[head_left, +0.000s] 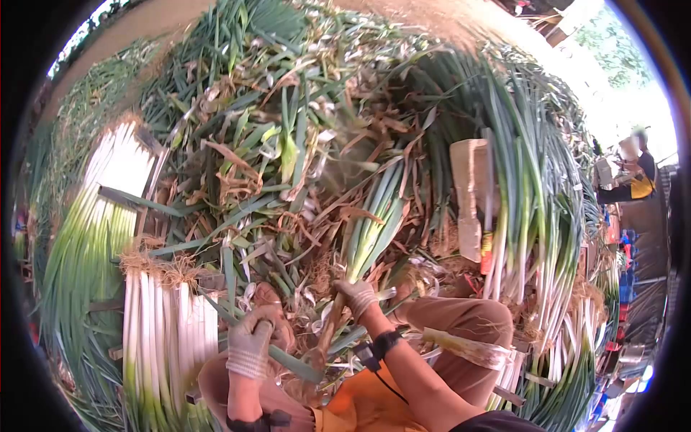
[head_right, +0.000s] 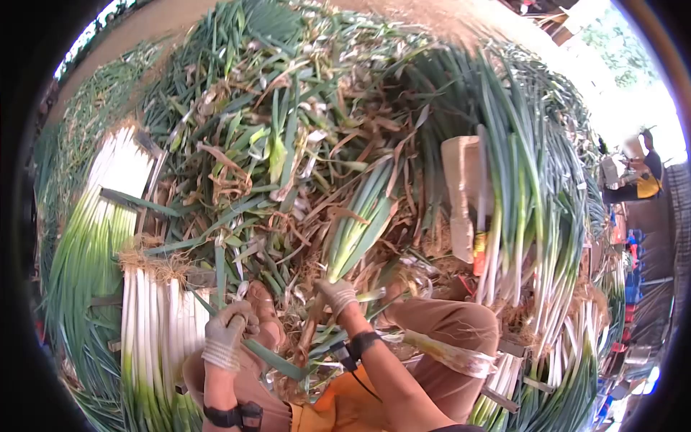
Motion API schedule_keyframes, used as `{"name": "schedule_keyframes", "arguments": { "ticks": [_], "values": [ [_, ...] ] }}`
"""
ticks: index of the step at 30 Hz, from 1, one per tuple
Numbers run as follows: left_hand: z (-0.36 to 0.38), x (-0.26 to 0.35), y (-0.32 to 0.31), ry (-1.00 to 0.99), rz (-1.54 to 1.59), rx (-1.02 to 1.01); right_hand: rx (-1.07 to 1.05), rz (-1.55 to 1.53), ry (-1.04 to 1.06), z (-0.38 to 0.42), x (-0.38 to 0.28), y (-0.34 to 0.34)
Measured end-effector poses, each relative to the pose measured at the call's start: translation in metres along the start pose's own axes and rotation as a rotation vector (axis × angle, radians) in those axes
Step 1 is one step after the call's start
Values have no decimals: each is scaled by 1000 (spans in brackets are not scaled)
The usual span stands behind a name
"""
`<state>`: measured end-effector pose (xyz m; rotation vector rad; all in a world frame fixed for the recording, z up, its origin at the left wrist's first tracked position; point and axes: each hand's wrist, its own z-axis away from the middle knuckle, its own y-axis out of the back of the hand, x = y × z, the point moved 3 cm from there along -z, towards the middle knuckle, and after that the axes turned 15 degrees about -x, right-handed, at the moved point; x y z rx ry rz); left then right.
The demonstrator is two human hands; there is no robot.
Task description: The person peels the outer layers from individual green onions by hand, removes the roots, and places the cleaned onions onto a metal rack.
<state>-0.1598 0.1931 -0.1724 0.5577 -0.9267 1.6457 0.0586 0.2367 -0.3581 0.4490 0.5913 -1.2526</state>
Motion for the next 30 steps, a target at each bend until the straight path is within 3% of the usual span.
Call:
{"name": "schedule_keyframes", "arguments": {
  "ticks": [3, 6, 7, 8, 9, 11, 12, 13, 15, 16, 17, 22, 25, 27, 30],
  "values": [
    [-8, -24, 5, -56, -244, 8, -39, -6, 136, 69, -22, -3],
    [2, -24, -20, -76, -289, -133, -9, 201, 452, 124, -40, -8],
    [5, -23, -31, -82, -289, -196, -3, 165, 378, 157, -62, -11],
    [-15, -41, -22, -346, -633, -277, -53, 233, 369, 181, -77, -11],
    [1, -21, -47, -414, -476, -426, -99, 102, 542, 204, -88, -17],
    [51, 42, -114, -542, -158, -707, -82, 235, 568, 233, -108, -25],
    [65, 60, -126, -509, -255, -692, -152, 282, 597, 242, -111, -29],
    [59, 67, -126, -618, -310, -680, -198, 216, 632, 260, -118, -32],
    [78, 71, -119, -442, -296, -479, -289, 91, 694, 302, -126, -29],
    [91, 77, -124, -467, -242, -480, -319, -33, 828, 304, -131, -22],
    [103, 80, -127, -485, -187, -483, -318, -245, 759, 304, -131, -15],
    [126, 75, -138, -708, -22, -478, -193, -282, 907, 325, -138, -9],
    [132, 64, -138, -645, -96, -401, -101, -253, 988, 311, -130, -12],
    [140, 56, -144, -714, -12, -438, -123, -346, 722, 313, -123, -9],
    [145, 46, -148, -695, 95, -468, 173, 478, 681, 303, -88, 12]
  ]
}}
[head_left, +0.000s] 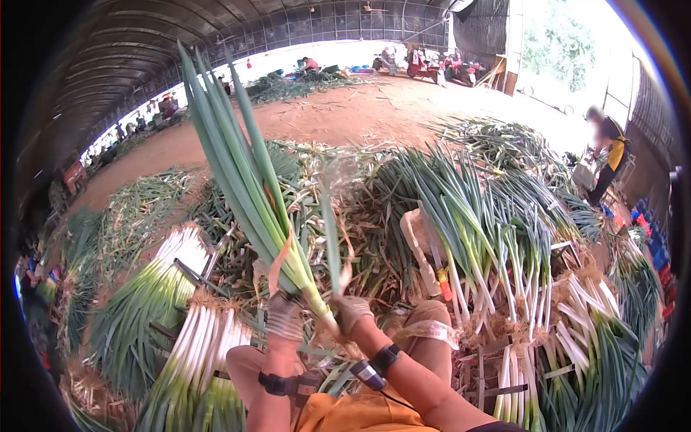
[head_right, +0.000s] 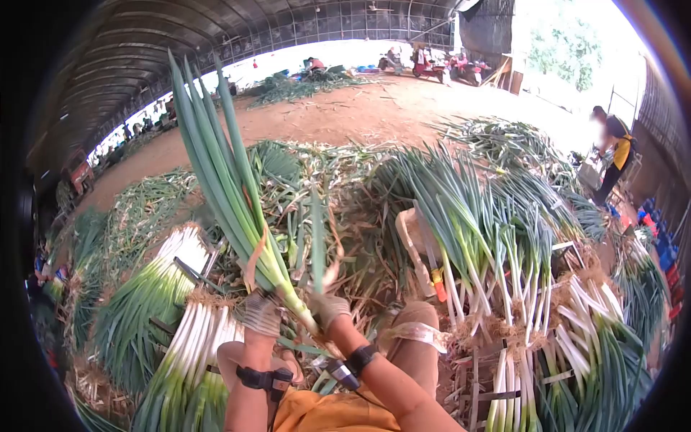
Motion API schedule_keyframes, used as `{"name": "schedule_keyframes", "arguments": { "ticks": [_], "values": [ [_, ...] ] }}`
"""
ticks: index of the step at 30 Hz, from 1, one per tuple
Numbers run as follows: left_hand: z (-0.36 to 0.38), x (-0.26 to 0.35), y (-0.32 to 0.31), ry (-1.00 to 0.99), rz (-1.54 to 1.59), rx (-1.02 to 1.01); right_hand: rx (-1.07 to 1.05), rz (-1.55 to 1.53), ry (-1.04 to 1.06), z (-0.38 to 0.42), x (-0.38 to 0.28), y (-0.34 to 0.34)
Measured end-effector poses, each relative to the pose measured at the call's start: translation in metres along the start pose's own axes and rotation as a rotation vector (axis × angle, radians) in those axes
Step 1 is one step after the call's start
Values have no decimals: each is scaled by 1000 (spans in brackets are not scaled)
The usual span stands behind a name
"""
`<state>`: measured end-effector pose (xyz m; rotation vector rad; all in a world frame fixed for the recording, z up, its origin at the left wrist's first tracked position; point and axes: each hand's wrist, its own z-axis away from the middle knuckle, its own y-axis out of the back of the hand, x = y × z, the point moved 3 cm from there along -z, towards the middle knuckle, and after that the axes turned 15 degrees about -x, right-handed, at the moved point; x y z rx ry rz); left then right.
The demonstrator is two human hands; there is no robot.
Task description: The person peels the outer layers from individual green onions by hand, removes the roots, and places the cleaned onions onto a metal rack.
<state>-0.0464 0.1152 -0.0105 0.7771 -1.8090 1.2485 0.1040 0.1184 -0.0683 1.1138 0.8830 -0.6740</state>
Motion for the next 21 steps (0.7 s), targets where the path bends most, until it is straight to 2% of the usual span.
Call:
{"name": "schedule_keyframes", "arguments": {
  "ticks": [1, 3, 7, 8, 9, 10, 11, 12, 13, 15, 17, 18, 19, 21],
  "values": [
    [0, 7, 0, -43, -19, -25, -13, 330, 9, 7, 18, -5],
    [-5, 33, -5, -155, -54, -65, -30, -444, -498, 29, 64, -10],
    [-2, 94, -25, 23, -124, -96, -463, 430, -412, 12, 155, -38],
    [-2, 96, -22, 6, -118, -82, -505, 320, -292, -23, 169, -54],
    [-3, 96, -17, -11, -114, -69, -436, -295, 80, 13, 102, -31],
    [-2, 95, -16, -48, -97, -80, -533, -605, 320, 30, 50, -20],
    [-2, 94, -15, -85, -80, -91, -756, -802, 468, 29, 30, -30],
    [0, 90, -19, -147, -45, -128, -984, -657, 588, 39, -2, -36],
    [-1, 86, -25, -206, -4, -165, -891, -619, 476, 65, -29, -33],
    [-9, 82, -42, -286, 43, -109, -825, -703, 226, 83, -36, -42],
    [1, 72, -47, -245, -104, -19, -620, -461, 311, 90, -42, -48],
    [9, 65, -49, -213, -193, 23, -617, -483, 246, 84, -25, -56],
    [17, 58, -49, -170, -321, 64, -488, -357, 153, 88, -28, -46],
    [32, 41, -49, -78, -587, 118, -335, -350, 250, 83, -14, -40]
  ]
}}
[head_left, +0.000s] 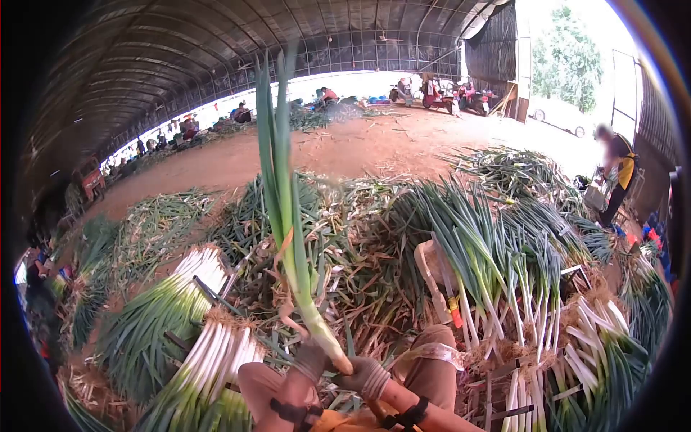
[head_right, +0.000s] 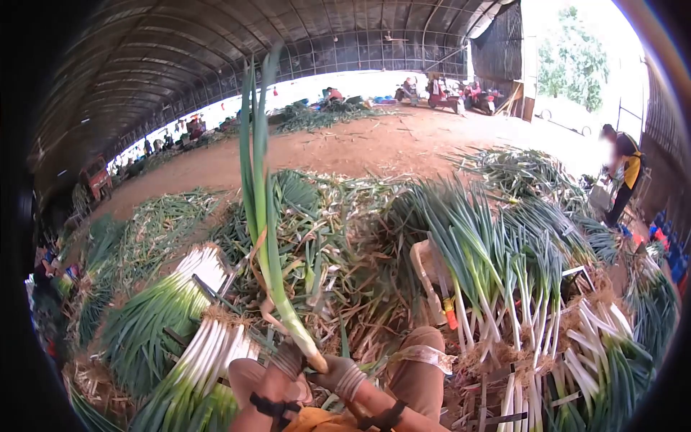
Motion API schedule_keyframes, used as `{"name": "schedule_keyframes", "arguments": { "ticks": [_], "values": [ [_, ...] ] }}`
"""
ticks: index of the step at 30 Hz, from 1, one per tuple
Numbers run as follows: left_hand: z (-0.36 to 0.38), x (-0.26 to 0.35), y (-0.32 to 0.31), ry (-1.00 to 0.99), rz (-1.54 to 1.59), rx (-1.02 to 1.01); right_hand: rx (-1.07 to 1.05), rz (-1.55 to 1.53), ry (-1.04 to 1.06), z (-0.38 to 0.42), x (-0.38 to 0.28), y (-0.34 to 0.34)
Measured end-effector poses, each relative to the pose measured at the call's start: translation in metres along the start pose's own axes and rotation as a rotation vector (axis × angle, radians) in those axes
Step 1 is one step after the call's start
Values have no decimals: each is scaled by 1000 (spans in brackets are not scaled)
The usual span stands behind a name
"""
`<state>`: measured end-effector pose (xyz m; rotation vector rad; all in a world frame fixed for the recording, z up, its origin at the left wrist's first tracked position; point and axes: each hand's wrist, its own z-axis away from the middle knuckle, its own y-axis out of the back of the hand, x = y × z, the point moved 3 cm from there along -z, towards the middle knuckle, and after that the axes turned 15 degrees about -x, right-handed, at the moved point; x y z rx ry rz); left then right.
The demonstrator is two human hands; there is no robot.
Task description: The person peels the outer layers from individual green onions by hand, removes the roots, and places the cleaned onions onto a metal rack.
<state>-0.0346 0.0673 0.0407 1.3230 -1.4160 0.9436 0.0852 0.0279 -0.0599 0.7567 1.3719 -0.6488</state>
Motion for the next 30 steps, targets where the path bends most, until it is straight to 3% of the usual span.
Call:
{"name": "schedule_keyframes", "arguments": {
  "ticks": [1, 3, 7, 9, 10, 11, 12, 13, 14, 15, 17, 19, 22, 23, 25, 27, 30],
  "values": [
    [7, -10, -3, 31, -145, -16, 35, -60, 78, 1, 1, 0],
    [26, -45, -11, 79, -475, -105, 89, 31, -40, 6, 2, 5],
    [80, -135, -18, 383, -1000, -618, 105, 29, -85, 5, -8, 4],
    [91, -144, 1, 604, -1127, -818, 121, 114, -55, 4, -23, 11],
    [83, -135, 17, 658, -1179, -760, 127, 115, -53, 6, -20, 11],
    [65, -111, 35, 596, -1193, -527, 126, 124, -50, 6, -18, 12],
    [47, -69, 51, 411, -965, -118, 118, 135, -45, 6, -17, 12],
    [22, -38, 66, 90, -787, 3, 104, 125, -83, 7, -15, 10],
    [6, 2, 72, -43, -643, 98, 79, 141, -89, 8, -14, 8],
    [-16, 19, 74, -104, -270, 90, 60, 154, -95, 9, -13, 5],
    [-43, 35, 78, -54, -1, 47, 53, 147, -94, 12, -11, 0],
    [-56, 36, 96, 153, -212, -24, 80, 115, -76, 15, -9, 2],
    [-25, 69, 103, -145, -263, 171, 129, 199, -131, 13, -9, 11],
    [-10, 60, 106, -262, -65, 187, 154, 211, -128, 14, -19, 16],
    [45, 35, 116, -269, -85, -63, 207, 196, -112, 12, -18, 23],
    [76, 18, 106, -67, -470, -423, 263, 189, -77, 6, -11, 30],
    [82, -34, 45, 211, -944, -673, 338, 240, -48, 5, -14, 37]
  ]
}}
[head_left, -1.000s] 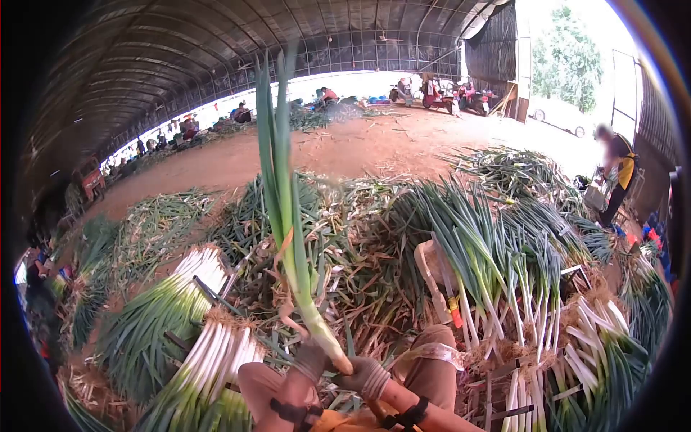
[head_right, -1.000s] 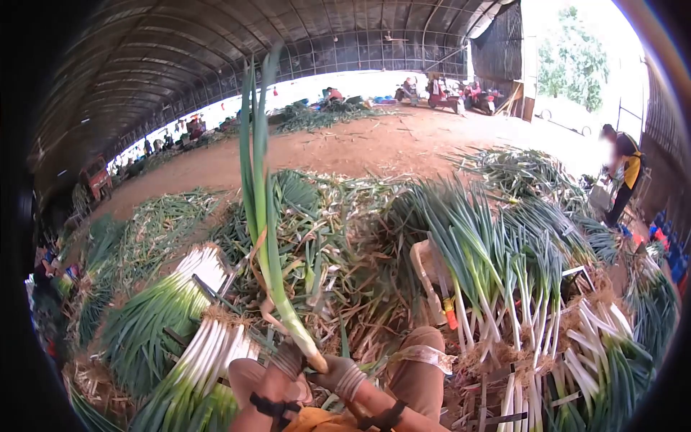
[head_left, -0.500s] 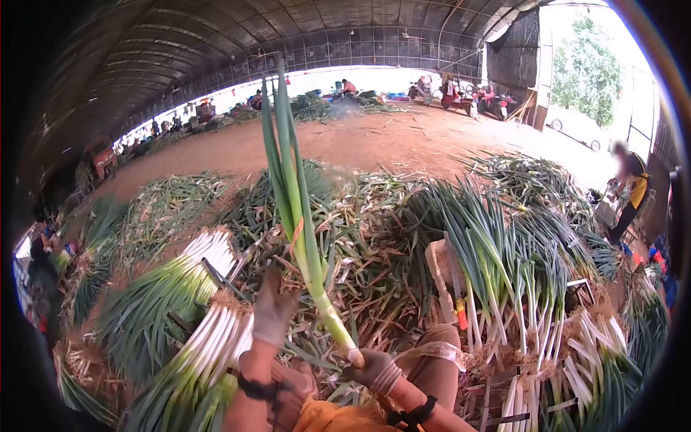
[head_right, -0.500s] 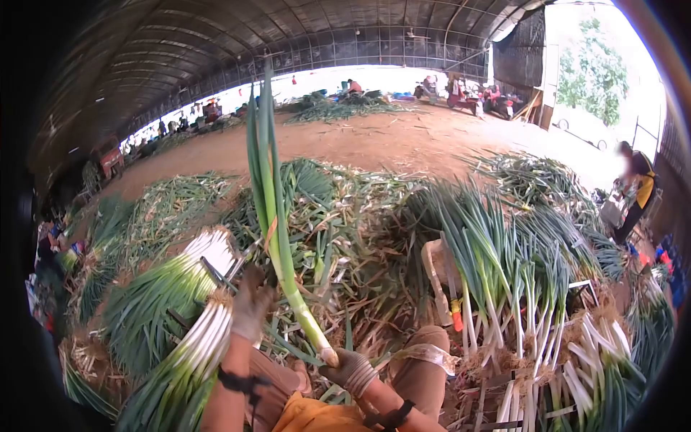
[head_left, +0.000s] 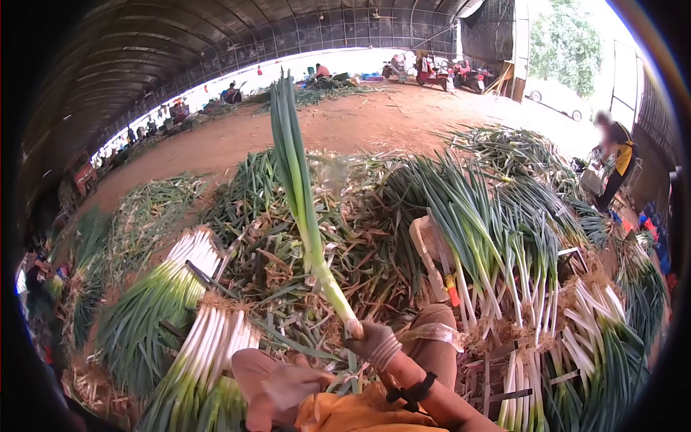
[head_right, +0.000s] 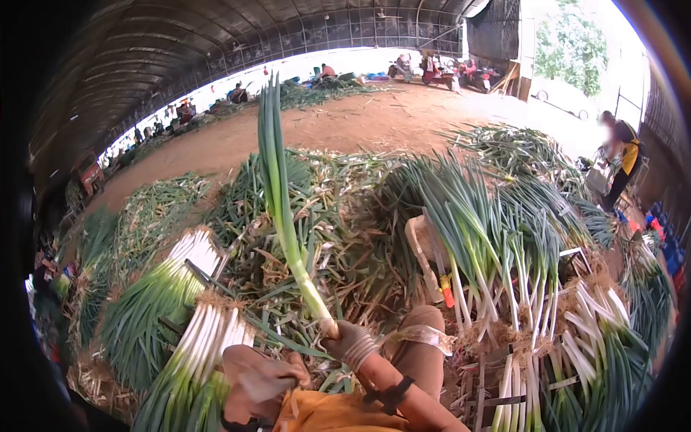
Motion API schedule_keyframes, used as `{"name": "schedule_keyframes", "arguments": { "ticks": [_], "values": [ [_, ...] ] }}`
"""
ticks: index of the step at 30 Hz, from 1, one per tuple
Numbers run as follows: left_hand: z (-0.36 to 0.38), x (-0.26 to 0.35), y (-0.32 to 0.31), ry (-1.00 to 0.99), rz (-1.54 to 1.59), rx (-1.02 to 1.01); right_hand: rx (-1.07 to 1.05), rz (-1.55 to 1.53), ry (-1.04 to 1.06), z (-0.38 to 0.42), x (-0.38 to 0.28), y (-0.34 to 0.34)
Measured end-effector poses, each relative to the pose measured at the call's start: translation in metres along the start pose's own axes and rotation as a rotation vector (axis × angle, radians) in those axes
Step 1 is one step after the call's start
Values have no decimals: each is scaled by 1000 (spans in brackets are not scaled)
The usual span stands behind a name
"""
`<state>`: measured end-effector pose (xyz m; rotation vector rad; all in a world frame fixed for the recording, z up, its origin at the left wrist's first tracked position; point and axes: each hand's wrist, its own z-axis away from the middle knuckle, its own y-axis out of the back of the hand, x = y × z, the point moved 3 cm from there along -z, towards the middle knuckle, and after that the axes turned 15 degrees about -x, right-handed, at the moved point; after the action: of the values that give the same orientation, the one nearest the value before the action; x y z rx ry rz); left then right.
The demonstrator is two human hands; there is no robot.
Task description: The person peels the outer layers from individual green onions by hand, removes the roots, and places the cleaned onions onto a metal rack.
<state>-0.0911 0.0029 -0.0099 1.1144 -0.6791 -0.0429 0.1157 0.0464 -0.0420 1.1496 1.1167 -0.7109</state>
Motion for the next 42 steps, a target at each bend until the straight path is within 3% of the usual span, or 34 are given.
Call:
{"name": "schedule_keyframes", "arguments": {
  "ticks": [1, 3, 5, 8, 11, 14, 18, 21, 24, 25, 27, 31, 33, 35, 37, 38, 40, 41, 42],
  "values": [
    [-10, -4, -17, 100, -127, -108, 13, -21, 26, -1, 1, 0],
    [-29, -37, -19, 47, 405, 253, 2, 54, 28, 0, -1, -1],
    [-30, 1, 37, -27, 634, 317, 59, 151, 64, 3, 5, -10],
    [-49, 29, 58, -280, 1321, 377, 81, 290, 84, 4, -1, -23],
    [-69, 6, 43, -205, 1550, 353, 95, 432, 37, 9, 1, -38],
    [-49, 23, 50, -315, 1652, 431, 70, 384, 74, 8, 2, -38],
    [-31, 22, 48, -216, 1215, 553, -30, 136, 105, 10, -1, -44],
    [-19, 46, 55, 187, 788, 485, -136, -117, 128, 6, 18, -53],
    [-24, 36, 28, 180, 624, 609, -75, -14, 130, 19, -2, -46],
    [-28, 25, 10, 60, 308, 680, -74, -58, 144, 19, -1, -44],
    [-32, 13, -38, 36, 175, 536, -80, -146, 180, 15, 2, -41],
    [-28, 14, -39, 129, -35, 25, -120, 39, 176, 16, 10, -43],
    [-22, 17, -34, 242, -6, -166, -77, 89, 275, 18, 4, -43],
    [-20, 9, -26, 200, 65, -124, -113, 152, 331, 14, -9, -40],
    [-7, -8, -9, 6, 201, 144, -98, 182, 313, 15, -25, -37],
    [-10, -21, 10, -14, 457, 108, -97, 196, 300, 18, -35, -36],
    [-2, 5, 51, -594, 1366, 406, -67, 385, 263, 23, -44, -39],
    [2, 11, 73, -771, 1422, 462, -66, 482, 236, 25, -42, -45],
    [7, 27, 95, -765, 1372, 594, -63, 577, 208, 26, -39, -51]
  ]
}}
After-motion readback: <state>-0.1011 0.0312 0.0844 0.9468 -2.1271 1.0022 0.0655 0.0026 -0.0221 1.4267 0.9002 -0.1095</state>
